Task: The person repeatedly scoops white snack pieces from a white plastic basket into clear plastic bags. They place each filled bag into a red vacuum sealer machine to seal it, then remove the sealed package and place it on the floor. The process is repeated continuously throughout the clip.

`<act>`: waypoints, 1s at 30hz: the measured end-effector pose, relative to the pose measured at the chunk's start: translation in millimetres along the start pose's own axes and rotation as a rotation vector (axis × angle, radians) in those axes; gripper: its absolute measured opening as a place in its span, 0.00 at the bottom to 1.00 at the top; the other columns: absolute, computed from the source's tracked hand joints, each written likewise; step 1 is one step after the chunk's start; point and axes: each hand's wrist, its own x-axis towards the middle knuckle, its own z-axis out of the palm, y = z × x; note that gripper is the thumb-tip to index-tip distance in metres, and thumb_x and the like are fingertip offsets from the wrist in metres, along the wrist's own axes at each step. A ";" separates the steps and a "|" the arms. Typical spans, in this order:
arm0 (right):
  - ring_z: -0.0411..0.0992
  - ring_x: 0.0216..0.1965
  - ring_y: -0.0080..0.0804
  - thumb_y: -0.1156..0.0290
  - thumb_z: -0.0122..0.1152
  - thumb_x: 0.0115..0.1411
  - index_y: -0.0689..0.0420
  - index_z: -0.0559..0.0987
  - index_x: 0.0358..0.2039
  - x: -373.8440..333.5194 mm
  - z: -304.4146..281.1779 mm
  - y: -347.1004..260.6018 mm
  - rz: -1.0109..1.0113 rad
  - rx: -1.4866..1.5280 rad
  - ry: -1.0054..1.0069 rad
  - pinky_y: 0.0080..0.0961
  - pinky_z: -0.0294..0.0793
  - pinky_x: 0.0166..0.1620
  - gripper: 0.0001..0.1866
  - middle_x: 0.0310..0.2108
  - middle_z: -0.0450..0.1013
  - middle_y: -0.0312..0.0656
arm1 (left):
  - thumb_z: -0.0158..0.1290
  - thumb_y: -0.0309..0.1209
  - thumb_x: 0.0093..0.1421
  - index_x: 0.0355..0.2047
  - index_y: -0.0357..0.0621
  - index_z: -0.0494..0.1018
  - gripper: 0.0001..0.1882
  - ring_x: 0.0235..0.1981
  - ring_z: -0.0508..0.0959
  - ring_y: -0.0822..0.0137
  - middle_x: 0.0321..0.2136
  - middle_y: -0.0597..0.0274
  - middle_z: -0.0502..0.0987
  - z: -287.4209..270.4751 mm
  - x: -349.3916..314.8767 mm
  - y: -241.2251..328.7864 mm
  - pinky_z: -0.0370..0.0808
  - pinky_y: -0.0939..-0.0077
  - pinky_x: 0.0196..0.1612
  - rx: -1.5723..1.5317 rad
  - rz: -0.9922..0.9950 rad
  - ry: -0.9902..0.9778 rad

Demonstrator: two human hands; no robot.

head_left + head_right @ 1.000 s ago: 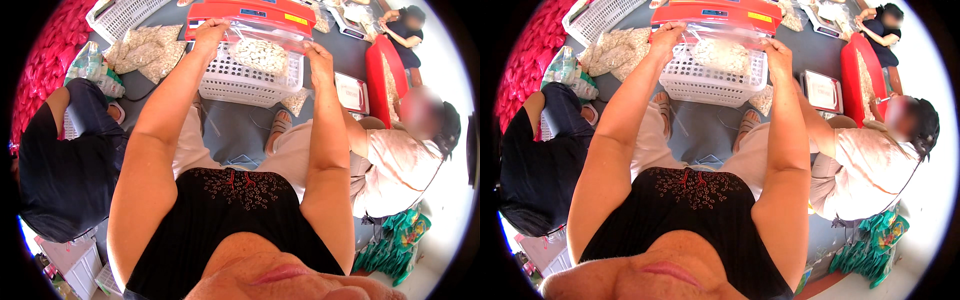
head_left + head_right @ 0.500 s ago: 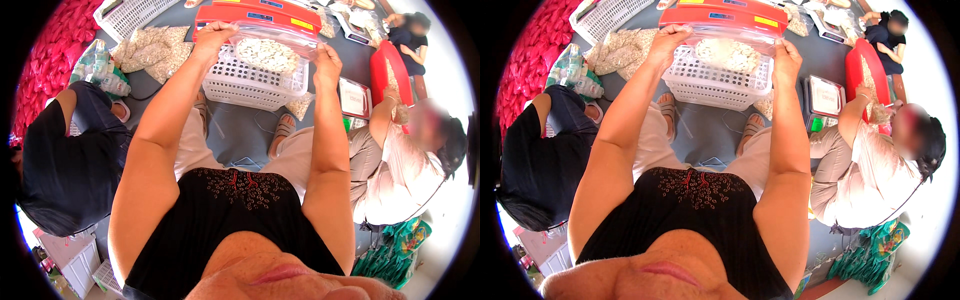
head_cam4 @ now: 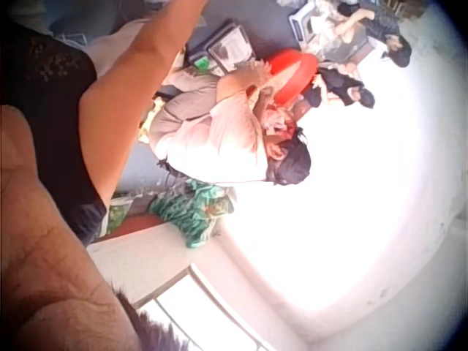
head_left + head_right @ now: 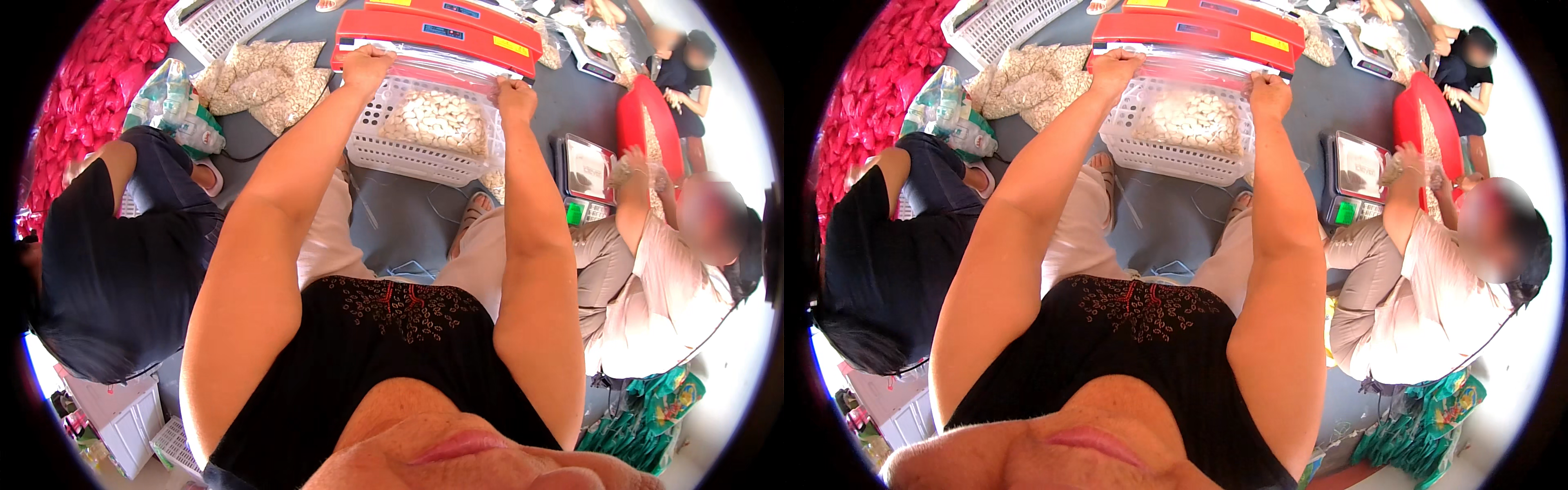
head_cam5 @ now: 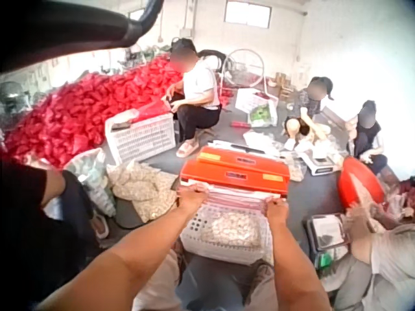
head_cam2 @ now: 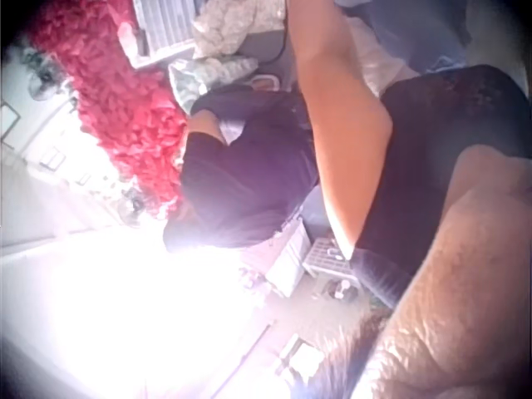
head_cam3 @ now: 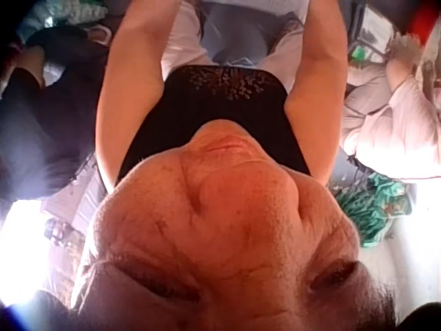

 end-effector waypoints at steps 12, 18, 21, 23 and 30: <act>0.74 0.44 0.48 0.50 0.62 0.50 0.57 0.82 0.33 -11.9 8.1 -20.0 0.227 -0.444 0.076 0.38 0.72 0.47 0.22 0.38 0.77 0.50 | 0.59 0.48 0.50 0.37 0.46 0.79 0.21 0.42 0.78 0.55 0.38 0.54 0.79 13.9 -13.4 21.1 0.73 0.67 0.47 0.491 -0.302 0.214; 0.74 0.44 0.50 0.48 0.60 0.49 0.62 0.81 0.34 -1.7 9.8 -6.2 0.254 -0.456 0.143 0.38 0.73 0.46 0.26 0.39 0.76 0.53 | 0.56 0.45 0.52 0.37 0.42 0.79 0.20 0.35 0.78 0.64 0.33 0.58 0.79 14.5 13.7 -24.4 0.74 0.69 0.38 0.226 -0.286 0.251; 0.75 0.43 0.49 0.50 0.57 0.51 0.63 0.81 0.33 11.5 -2.1 8.4 0.323 -0.378 0.084 0.38 0.74 0.46 0.25 0.38 0.76 0.53 | 0.56 0.41 0.52 0.37 0.41 0.77 0.17 0.33 0.76 0.65 0.32 0.61 0.77 14.5 11.6 -28.2 0.74 0.69 0.36 -0.006 -0.294 0.174; 0.75 0.42 0.48 0.51 0.55 0.51 0.60 0.82 0.32 14.9 -12.1 6.8 0.276 -0.519 0.146 0.38 0.74 0.45 0.23 0.36 0.77 0.52 | 0.57 0.38 0.51 0.35 0.39 0.76 0.15 0.32 0.76 0.65 0.31 0.62 0.76 13.9 -3.5 -9.3 0.75 0.70 0.34 -0.126 -0.352 0.107; 0.75 0.40 0.48 0.61 0.56 0.52 0.55 0.81 0.32 -27.8 -12.5 -71.0 -0.189 -0.442 0.200 0.40 0.72 0.44 0.13 0.34 0.77 0.48 | 0.58 0.32 0.46 0.25 0.39 0.75 0.09 0.24 0.74 0.68 0.25 0.61 0.75 18.5 6.7 -31.0 0.68 0.72 0.25 -0.153 -0.312 0.093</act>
